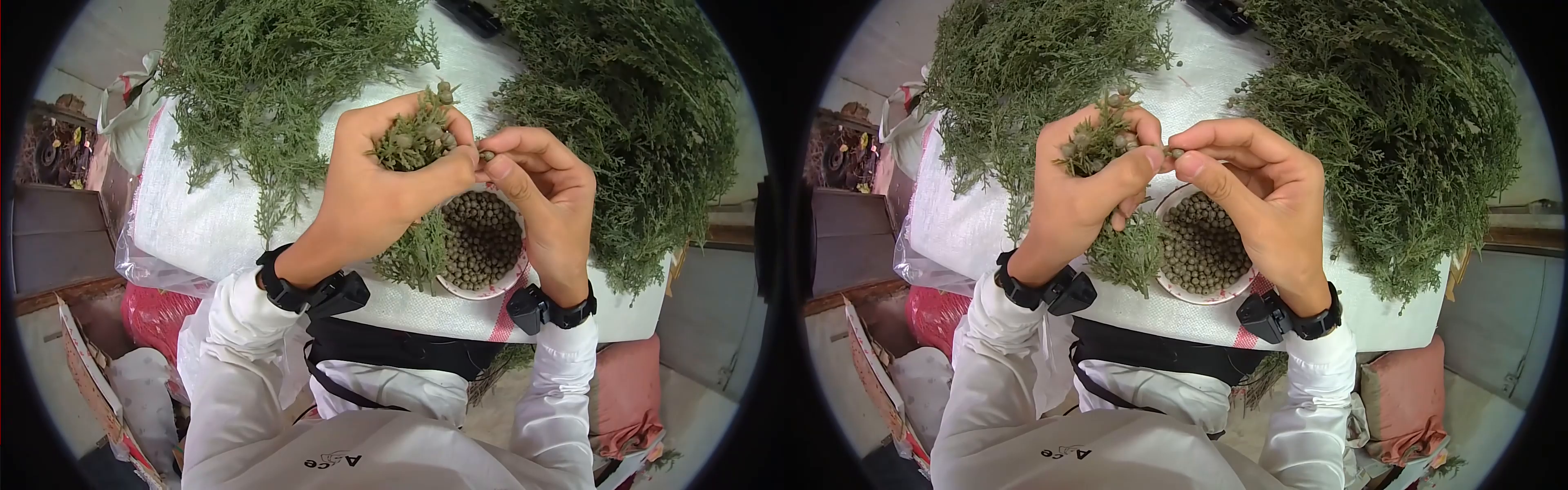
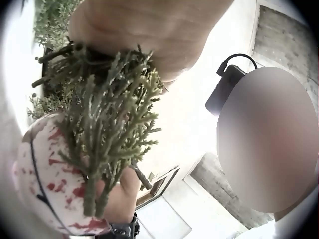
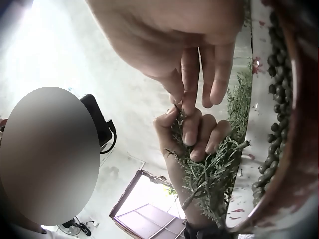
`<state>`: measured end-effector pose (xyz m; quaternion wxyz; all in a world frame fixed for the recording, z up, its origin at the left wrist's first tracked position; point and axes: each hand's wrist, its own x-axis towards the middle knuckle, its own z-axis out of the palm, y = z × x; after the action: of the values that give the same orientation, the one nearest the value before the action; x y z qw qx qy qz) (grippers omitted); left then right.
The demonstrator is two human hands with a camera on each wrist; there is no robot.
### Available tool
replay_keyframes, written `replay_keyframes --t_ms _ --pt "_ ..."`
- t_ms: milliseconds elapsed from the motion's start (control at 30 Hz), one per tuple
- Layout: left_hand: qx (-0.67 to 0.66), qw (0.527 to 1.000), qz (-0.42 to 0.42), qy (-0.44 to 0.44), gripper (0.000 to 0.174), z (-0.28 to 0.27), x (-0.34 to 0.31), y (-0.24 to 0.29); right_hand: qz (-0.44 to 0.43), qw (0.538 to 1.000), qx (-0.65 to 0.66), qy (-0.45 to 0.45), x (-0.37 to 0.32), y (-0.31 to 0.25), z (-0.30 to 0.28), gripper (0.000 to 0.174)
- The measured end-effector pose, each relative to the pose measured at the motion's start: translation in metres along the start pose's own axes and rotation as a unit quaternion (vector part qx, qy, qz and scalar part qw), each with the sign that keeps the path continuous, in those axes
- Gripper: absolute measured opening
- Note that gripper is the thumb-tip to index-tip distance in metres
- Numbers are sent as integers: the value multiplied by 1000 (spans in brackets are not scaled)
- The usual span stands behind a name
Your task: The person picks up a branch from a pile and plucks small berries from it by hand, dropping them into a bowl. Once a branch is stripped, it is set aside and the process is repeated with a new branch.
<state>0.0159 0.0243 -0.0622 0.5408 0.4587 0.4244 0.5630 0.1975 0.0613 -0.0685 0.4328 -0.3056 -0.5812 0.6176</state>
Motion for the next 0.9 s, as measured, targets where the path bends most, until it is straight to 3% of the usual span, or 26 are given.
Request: replay_keyframes --t_ms 133,233,400,533,900 --pt "-30 1000 -3 -1 6 4 1 -2 11 1000 8 3 -1 -2 0 19" --pt "27 998 51 5 10 5 2 -10 1 1000 9 10 -1 0 1 19" --pt "1 1000 8 2 8 3 0 -7 -24 999 -29 30 -2 -1 3 17" --pt "22 998 51 15 10 6 0 -15 -18 999 -31 35 -4 -2 3 16" --pt "12 999 -24 30 7 5 -1 -11 -19 998 -36 48 -4 5 6 15"
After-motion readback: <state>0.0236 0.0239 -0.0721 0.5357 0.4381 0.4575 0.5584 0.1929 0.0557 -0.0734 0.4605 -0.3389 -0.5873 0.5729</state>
